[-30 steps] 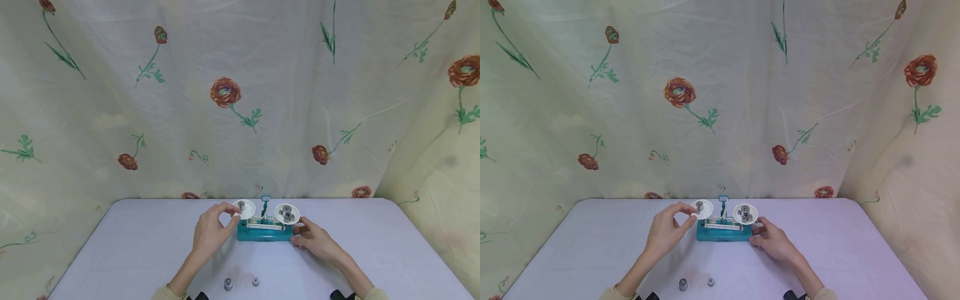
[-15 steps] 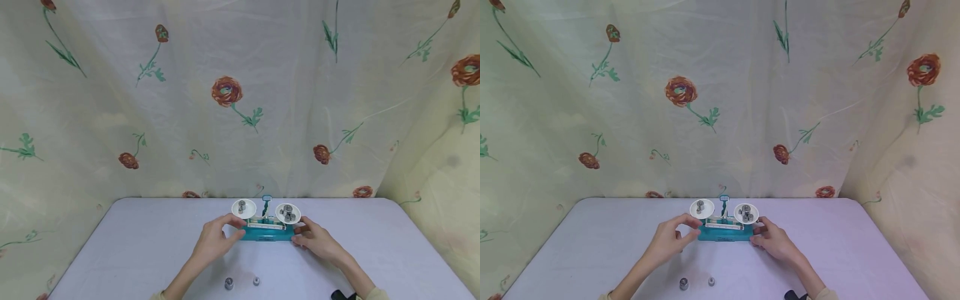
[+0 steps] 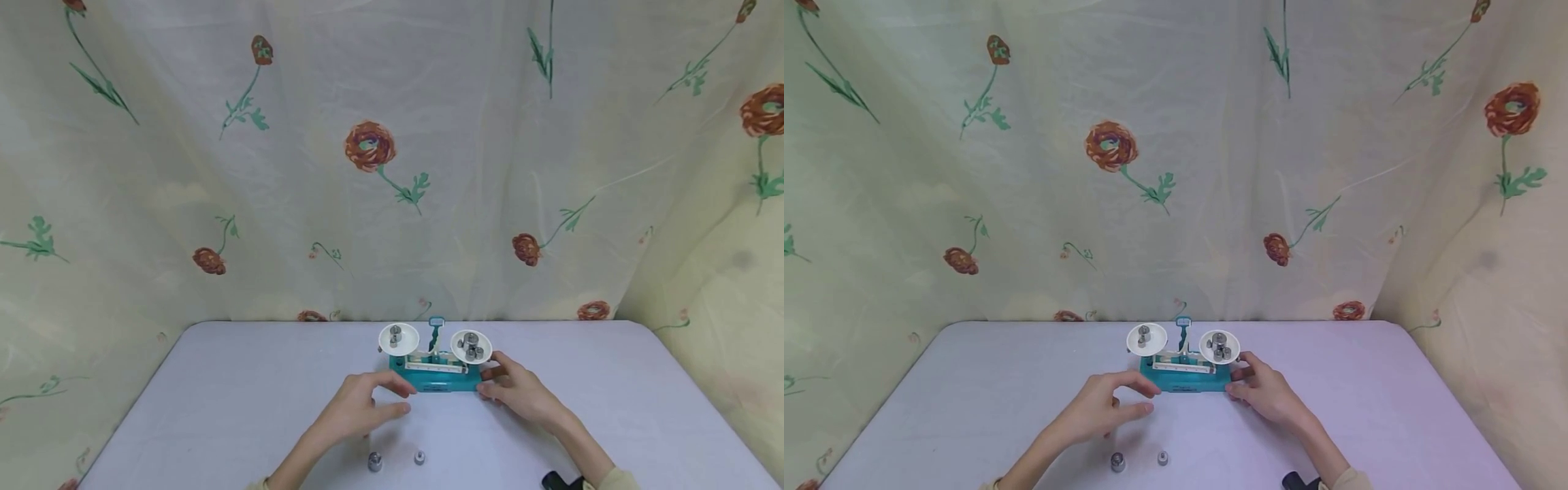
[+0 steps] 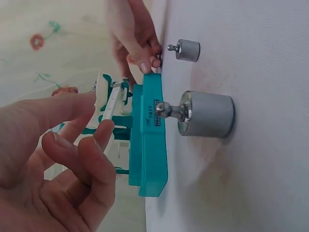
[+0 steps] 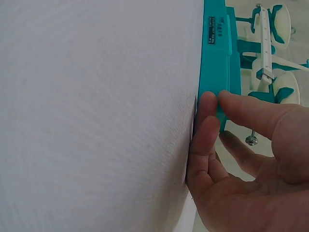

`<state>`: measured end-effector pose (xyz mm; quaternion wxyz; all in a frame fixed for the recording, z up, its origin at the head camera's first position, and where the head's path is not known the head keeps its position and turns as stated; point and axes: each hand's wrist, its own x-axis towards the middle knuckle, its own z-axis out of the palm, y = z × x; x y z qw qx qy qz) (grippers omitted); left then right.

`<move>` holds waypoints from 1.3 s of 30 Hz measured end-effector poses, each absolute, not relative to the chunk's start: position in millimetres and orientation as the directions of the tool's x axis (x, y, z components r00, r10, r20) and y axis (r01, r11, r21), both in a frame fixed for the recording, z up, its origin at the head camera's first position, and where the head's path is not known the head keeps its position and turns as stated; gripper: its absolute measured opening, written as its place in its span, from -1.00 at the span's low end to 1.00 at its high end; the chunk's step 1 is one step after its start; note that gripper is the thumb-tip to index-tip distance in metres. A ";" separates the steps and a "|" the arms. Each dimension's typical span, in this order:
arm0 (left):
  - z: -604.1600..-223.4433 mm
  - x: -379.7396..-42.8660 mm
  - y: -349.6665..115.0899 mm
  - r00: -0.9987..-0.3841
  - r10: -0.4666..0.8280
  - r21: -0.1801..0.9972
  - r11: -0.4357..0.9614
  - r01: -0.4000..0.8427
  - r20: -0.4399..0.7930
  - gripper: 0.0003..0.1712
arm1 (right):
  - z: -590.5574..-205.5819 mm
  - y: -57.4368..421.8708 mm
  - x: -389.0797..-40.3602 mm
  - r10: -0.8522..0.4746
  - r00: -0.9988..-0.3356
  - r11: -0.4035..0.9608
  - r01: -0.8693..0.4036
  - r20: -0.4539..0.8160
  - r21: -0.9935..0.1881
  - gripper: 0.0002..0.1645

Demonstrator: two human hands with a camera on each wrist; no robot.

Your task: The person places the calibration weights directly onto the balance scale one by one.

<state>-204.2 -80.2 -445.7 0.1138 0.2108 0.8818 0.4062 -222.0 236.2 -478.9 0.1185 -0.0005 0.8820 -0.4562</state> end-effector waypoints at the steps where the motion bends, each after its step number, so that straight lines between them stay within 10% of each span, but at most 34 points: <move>1: -446.3 -203.9 -80.3 -0.881 0.473 0.762 0.581 0.287 -0.028 -0.80 | -479.2 236.3 -222.3 -0.109 -0.972 0.583 0.108 -0.209 -0.806 -0.09; 39: -466.5 -204.8 -72.5 -0.709 0.676 0.708 0.600 0.372 -0.200 -0.79 | -480.1 236.5 -222.3 -0.103 -0.974 0.583 0.104 -0.200 -0.805 -0.13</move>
